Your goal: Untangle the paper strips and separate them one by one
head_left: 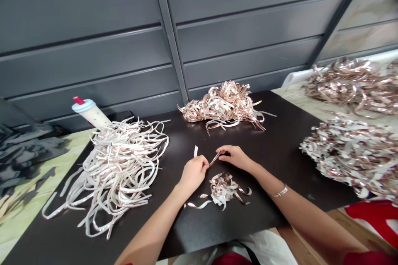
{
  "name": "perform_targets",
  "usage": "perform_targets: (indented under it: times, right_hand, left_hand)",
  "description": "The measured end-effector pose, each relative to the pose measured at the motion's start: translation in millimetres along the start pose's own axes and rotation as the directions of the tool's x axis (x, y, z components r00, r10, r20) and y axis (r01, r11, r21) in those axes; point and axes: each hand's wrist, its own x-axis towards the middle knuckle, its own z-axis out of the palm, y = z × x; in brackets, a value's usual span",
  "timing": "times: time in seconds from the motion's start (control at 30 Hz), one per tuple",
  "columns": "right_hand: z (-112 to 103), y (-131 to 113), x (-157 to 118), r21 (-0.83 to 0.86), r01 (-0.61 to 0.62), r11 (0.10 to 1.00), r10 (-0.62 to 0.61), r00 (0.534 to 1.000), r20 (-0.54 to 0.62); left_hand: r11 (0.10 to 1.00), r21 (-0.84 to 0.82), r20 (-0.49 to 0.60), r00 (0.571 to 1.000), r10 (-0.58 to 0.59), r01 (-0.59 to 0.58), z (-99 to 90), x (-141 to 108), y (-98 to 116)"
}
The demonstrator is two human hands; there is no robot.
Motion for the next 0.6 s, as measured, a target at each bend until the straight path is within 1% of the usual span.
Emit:
perform_targets:
  times: [0.17, 0.23, 0.27, 0.3, 0.33, 0.37, 0.43, 0.47, 0.5, 0.53, 0.6]
  right_hand:
    - [6, 3, 3, 0.128, -0.059, 0.99, 0.058, 0.998, 0.014]
    - [7, 3, 4, 0.173, -0.084, 0.981, 0.089, 0.996, -0.018]
    - [7, 2, 4, 0.186, -0.097, 0.978, 0.106, 0.994, -0.039]
    - [7, 1, 4, 0.186, -0.108, 0.977, 0.12, 0.991, -0.057]
    - [6, -1, 4, 0.172, -0.113, 0.979, 0.126, 0.99, -0.066]
    - [6, -2, 3, 0.144, -0.11, 0.983, 0.12, 0.991, -0.062]
    - [5, -6, 2, 0.075, -0.075, 0.994, 0.079, 0.995, -0.053]
    - [4, -9, 1, 0.05, -0.052, 0.997, 0.055, 0.996, -0.065]
    - [2, -12, 1, 0.042, -0.036, 0.998, 0.04, 0.995, -0.092]
    - [1, -16, 0, 0.063, -0.03, 0.998, 0.037, 0.991, -0.127]
    - [-3, -28, -1, 0.207, -0.031, 0.978, 0.067, 0.983, -0.173]
  left_hand:
    - [0.995, -0.096, -0.041, 0.998, -0.041, 0.037, 1.0, 3, -1]
    - [0.989, -0.147, -0.117, 0.992, -0.042, 0.025, -0.7, 4, 0]
    - [0.983, -0.181, -0.184, 0.982, -0.033, -0.001, -2.3, 4, 0]
    - [0.975, -0.217, -0.267, 0.963, -0.017, -0.043, -4.5, 4, 0]
    - [0.964, -0.247, -0.359, 0.933, 0.004, -0.099, -7.1, 4, 1]
    - [0.95, -0.266, -0.445, 0.895, 0.029, -0.163, -10.1, 3, 1]
    - [0.922, -0.271, -0.577, 0.814, 0.074, -0.276, -16.8, 2, 2]
    - [0.909, -0.27, -0.624, 0.777, 0.087, -0.318, -20.4, 1, 3]
    - [0.898, -0.269, -0.655, 0.749, 0.095, -0.348, -23.8, 0, 3]
    - [0.89, -0.269, -0.672, 0.733, 0.101, -0.369, -27.0, -2, 4]
    - [0.879, -0.268, -0.678, 0.725, 0.119, -0.394, -32.3, -7, 5]
